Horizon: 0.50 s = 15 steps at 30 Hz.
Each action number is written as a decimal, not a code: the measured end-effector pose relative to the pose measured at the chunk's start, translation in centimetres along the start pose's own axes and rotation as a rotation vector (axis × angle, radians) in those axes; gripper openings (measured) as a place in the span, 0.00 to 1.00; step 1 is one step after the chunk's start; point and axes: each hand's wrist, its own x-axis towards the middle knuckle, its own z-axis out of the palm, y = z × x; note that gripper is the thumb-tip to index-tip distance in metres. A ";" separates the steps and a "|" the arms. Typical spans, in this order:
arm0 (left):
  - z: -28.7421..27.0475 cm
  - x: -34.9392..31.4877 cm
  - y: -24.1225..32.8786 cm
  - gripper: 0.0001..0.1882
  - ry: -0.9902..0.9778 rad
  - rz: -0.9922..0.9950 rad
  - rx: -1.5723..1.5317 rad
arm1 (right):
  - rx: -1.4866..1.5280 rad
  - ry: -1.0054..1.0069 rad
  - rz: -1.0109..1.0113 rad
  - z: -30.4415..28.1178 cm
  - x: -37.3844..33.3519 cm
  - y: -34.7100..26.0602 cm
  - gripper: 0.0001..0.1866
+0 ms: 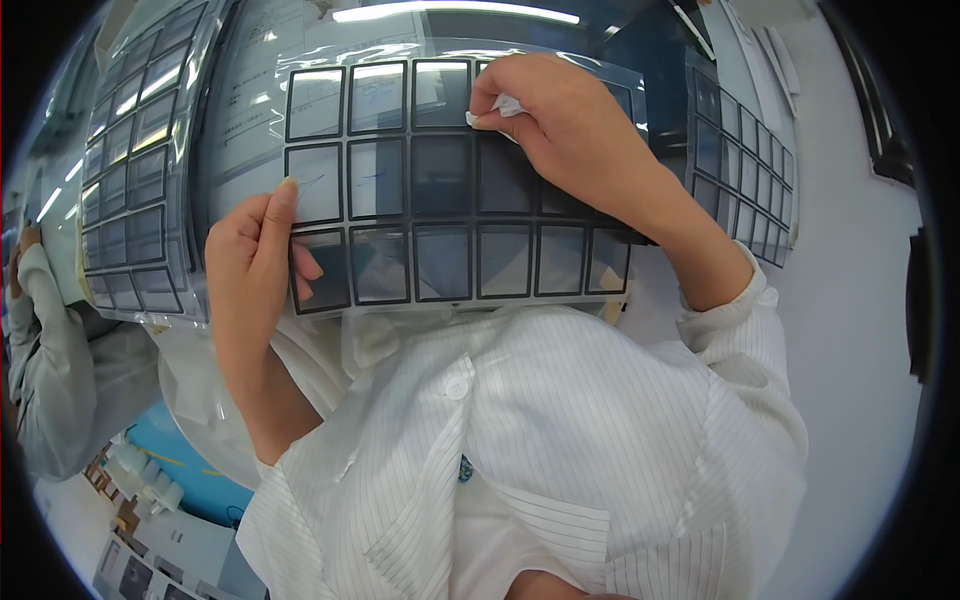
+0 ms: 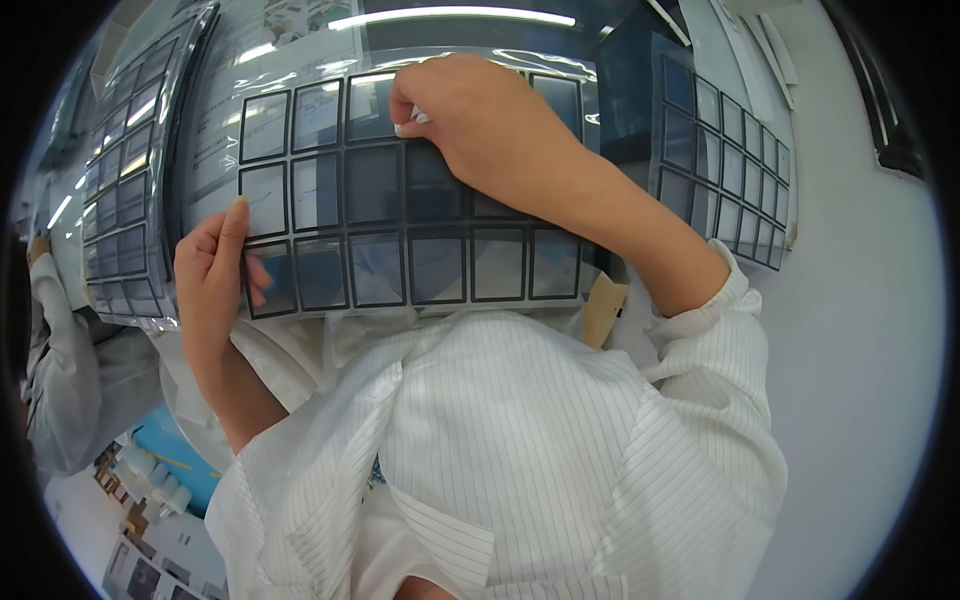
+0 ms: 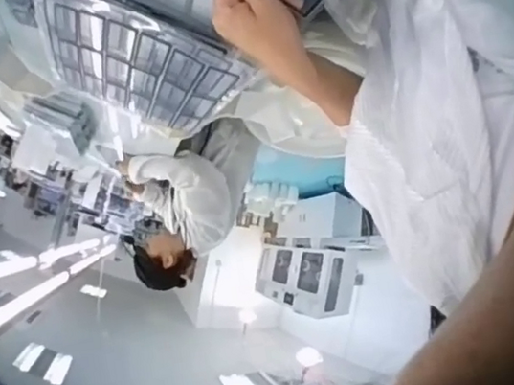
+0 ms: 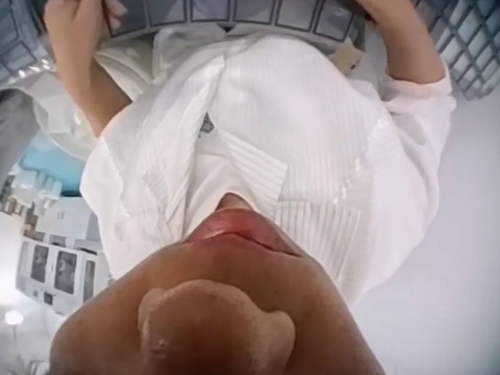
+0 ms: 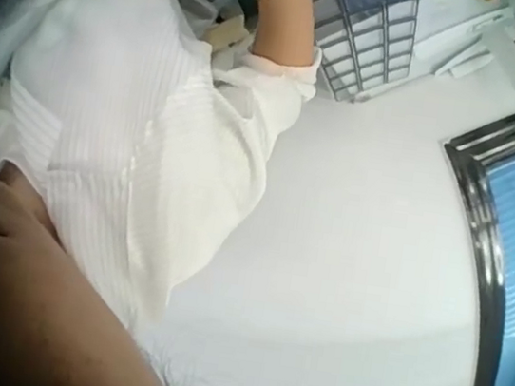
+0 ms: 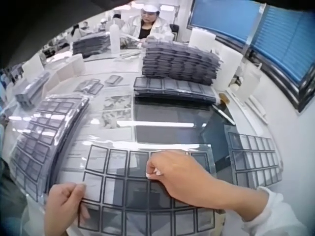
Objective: The person is cleaning and inspecting small electronic components within a grid tray using a cloth and tweezers.
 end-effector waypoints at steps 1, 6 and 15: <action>-0.1 0.1 -0.2 0.23 0.003 0.001 0.000 | 0.001 0.001 -0.003 -0.3 0.0 -0.3 0.06; -0.2 -0.1 -0.2 0.23 -0.015 0.004 -0.005 | -0.002 -0.032 0.008 -0.1 0.2 -0.7 0.06; -0.4 0.2 -0.6 0.23 -0.031 0.027 -0.005 | 0.199 -0.004 -0.019 1.3 3.5 -1.2 0.05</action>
